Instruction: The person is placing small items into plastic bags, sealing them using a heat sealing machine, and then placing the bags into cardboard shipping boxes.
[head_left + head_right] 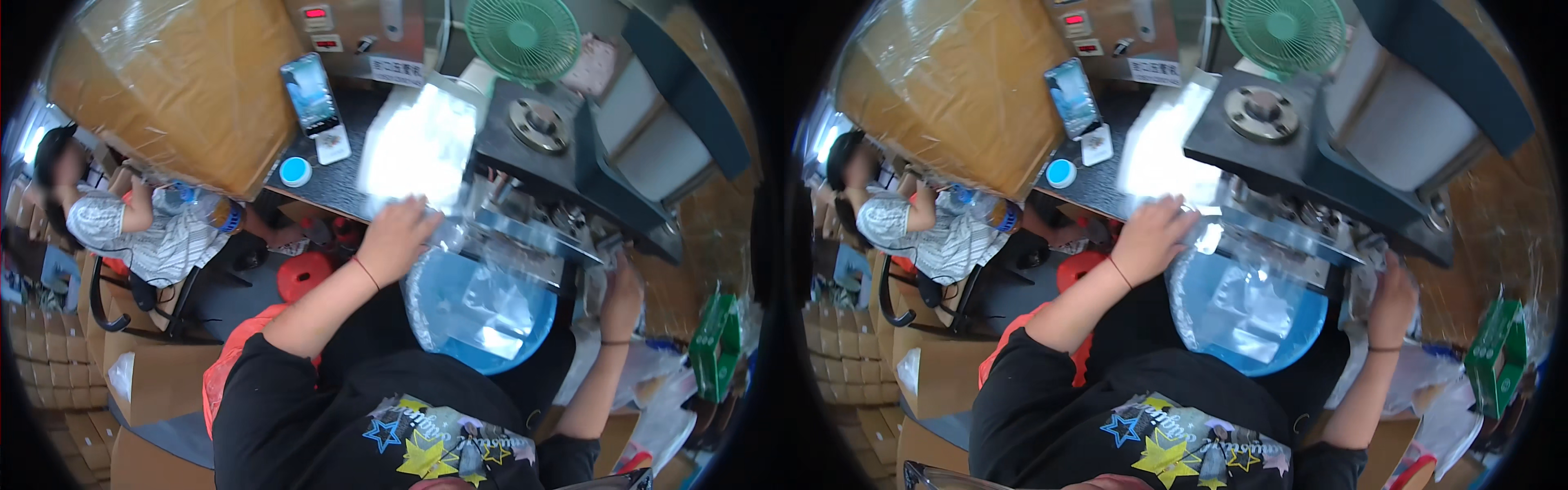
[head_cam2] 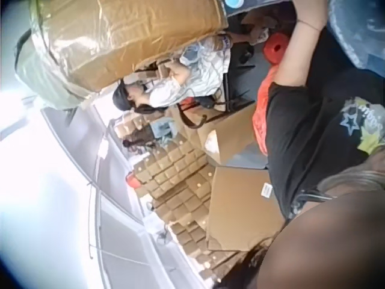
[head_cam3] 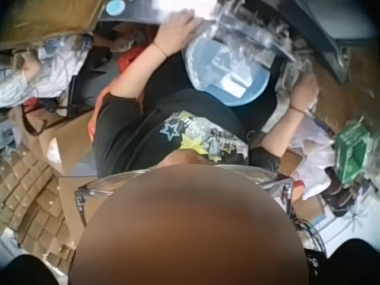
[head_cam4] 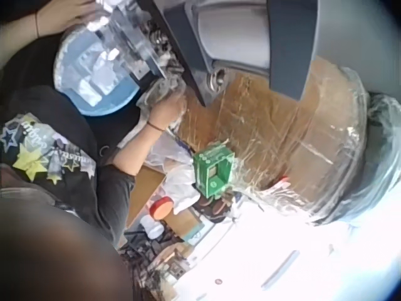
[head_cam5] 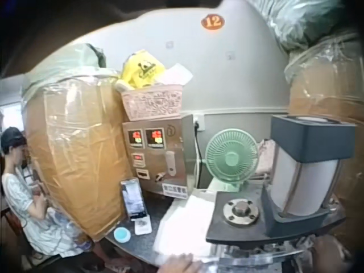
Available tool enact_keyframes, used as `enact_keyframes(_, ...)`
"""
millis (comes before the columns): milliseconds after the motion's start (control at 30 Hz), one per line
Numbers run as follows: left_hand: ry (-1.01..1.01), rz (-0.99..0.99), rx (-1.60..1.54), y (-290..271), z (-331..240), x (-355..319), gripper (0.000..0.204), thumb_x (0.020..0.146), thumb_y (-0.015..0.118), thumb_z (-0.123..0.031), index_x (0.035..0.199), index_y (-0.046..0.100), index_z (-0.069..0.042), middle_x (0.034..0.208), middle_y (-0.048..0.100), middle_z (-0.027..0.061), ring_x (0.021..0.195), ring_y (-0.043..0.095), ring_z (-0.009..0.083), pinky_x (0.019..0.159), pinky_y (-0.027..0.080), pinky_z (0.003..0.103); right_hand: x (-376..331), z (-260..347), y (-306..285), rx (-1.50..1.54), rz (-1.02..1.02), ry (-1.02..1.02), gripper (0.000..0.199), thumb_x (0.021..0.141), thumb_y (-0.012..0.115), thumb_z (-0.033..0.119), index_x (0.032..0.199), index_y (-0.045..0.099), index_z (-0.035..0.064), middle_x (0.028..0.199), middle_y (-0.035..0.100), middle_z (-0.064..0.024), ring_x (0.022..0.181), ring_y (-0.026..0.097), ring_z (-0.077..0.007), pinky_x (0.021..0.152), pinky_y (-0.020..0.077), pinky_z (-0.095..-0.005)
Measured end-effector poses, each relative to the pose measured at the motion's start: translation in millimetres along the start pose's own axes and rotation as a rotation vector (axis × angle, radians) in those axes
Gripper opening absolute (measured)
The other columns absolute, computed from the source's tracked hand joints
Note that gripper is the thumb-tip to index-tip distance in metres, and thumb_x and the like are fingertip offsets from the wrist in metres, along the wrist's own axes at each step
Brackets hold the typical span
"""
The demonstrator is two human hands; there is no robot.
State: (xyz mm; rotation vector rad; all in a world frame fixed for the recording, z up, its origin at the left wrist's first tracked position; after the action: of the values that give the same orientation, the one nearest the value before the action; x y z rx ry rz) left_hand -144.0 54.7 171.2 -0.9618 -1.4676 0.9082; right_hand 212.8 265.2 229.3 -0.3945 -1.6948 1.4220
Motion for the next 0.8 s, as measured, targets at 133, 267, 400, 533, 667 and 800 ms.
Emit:
enact_keyframes(133,-0.238,-0.293,-0.543,-18.1,-2.3,-24.3,0.022,0.095,0.054,-0.008,0.115,0.063,-0.002,0.099,0.066,0.0208,0.095,0.064,0.035,0.085,0.051,0.042,-30.4,-6.0,-10.6,0.028,-0.23,-0.066,0.026,0.088,0.064,0.004,0.114,0.062,0.0025,0.106,0.07,-0.0179,0.098,0.066,-0.0355,0.087,0.0508,-0.042)
enact_keyframes(267,-0.325,-0.034,-0.979,-29.8,-39.7,-19.2,0.013,0.091,0.065,-0.014,0.095,0.069,-0.002,0.084,0.069,0.0128,0.074,0.067,0.025,0.068,0.052,0.033,-36.5,43.6,-36.4,0.743,-0.104,0.1,0.019,0.086,0.071,0.008,0.101,0.062,0.0003,0.098,0.071,-0.0133,0.092,0.066,-0.0252,0.087,0.0493,-0.0355)
enact_keyframes(400,-0.163,0.109,-0.976,-21.1,-90.6,-5.6,0.014,0.091,0.068,-0.016,0.096,0.071,-0.004,0.086,0.071,0.0103,0.075,0.068,0.0178,0.069,0.052,0.028,-36.0,86.2,-34.8,1.204,0.074,0.05,0.008,0.092,0.063,0.004,0.096,0.064,-0.0016,0.106,0.071,-0.0127,0.096,0.064,-0.0182,0.085,0.049,-0.03)
enact_keyframes(533,-0.254,0.309,-1.481,6.6,-125.8,-8.4,0.021,0.099,0.061,-0.02,0.099,0.07,-0.001,0.092,0.073,0.0071,0.081,0.069,0.0153,0.075,0.054,0.028,-13.3,123.1,-46.4,1.212,0.074,0.027,0.011,0.094,0.059,0.004,0.098,0.066,-0.0035,0.106,0.07,-0.0124,0.093,0.062,-0.0167,0.083,0.0488,-0.0296)
enact_keyframes(667,-0.382,0.5,-1.865,10.2,-136.0,-18.2,0.027,0.103,0.056,-0.021,0.11,0.066,0.003,0.098,0.072,0.0114,0.086,0.07,0.0187,0.081,0.056,0.031,-7.0,113.7,-34.6,1.18,0.182,-0.01,0.016,0.096,0.06,0.013,0.096,0.067,-0.0017,0.098,0.069,-0.0095,0.089,0.062,-0.0164,0.081,0.0488,-0.0297)
enact_keyframes(800,-0.438,0.705,-1.954,21.6,-152.6,-25.2,0.026,0.102,0.058,-0.02,0.114,0.065,0.002,0.102,0.072,0.0129,0.09,0.071,0.0217,0.083,0.056,0.031,-17.1,96.8,-27.5,1.149,0.383,0.013,0.017,0.096,0.062,0.015,0.104,0.063,-0.0001,0.096,0.068,-0.0082,0.089,0.065,-0.0182,0.078,0.0497,-0.0298)
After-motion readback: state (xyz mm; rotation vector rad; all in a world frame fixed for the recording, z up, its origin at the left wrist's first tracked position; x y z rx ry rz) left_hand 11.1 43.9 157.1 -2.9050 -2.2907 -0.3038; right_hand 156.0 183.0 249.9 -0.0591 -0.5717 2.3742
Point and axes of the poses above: each hand's wrist, its own x-axis towards the middle knuckle, its own y-axis out of the palm, z = x × y, the point moved 5 cm from there along x, towards the middle knuckle
